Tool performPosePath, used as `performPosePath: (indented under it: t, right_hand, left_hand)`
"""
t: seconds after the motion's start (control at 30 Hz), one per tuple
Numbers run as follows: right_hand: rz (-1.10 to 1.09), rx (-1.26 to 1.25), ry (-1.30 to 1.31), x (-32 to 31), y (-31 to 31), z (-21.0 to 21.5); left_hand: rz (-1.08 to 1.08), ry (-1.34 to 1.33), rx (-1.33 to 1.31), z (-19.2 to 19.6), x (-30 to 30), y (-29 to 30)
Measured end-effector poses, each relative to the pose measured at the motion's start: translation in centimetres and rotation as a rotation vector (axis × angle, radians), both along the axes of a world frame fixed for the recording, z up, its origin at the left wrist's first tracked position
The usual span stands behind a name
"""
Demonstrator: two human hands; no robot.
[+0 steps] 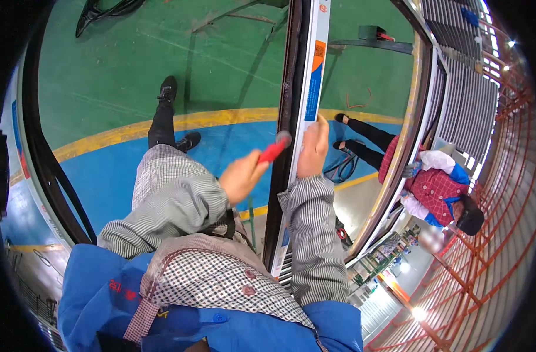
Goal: Assembling or finishing metal window frames by applying a seal or protective strip.
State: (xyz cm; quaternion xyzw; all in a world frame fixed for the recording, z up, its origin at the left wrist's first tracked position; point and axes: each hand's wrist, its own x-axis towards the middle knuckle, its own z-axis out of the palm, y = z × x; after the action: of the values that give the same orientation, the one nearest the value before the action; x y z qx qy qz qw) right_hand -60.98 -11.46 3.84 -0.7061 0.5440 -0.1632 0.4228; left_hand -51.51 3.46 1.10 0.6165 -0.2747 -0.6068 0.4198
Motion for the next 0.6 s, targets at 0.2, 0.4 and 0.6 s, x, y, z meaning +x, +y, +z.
performPosePath:
  t: [0.2, 0.4, 0.6]
  right_hand:
    - [-0.024, 0.04, -0.038, 2.4, -0.5, 0.3]
    - [-0.108, 0.024, -0.151, 2.8, -1.1, 0.5]
    - [-0.19, 0.005, -0.022, 1.8, -1.4, 0.2]
  left_hand:
    - [-0.137, -0.079, 0.109, 0.9, 0.3, -1.7]
    - [0.089, -0.201, 0.074, 0.5, 0.7, -5.6]
    - [0.127, -0.18, 0.071, -0.1, 2.0, -7.6]
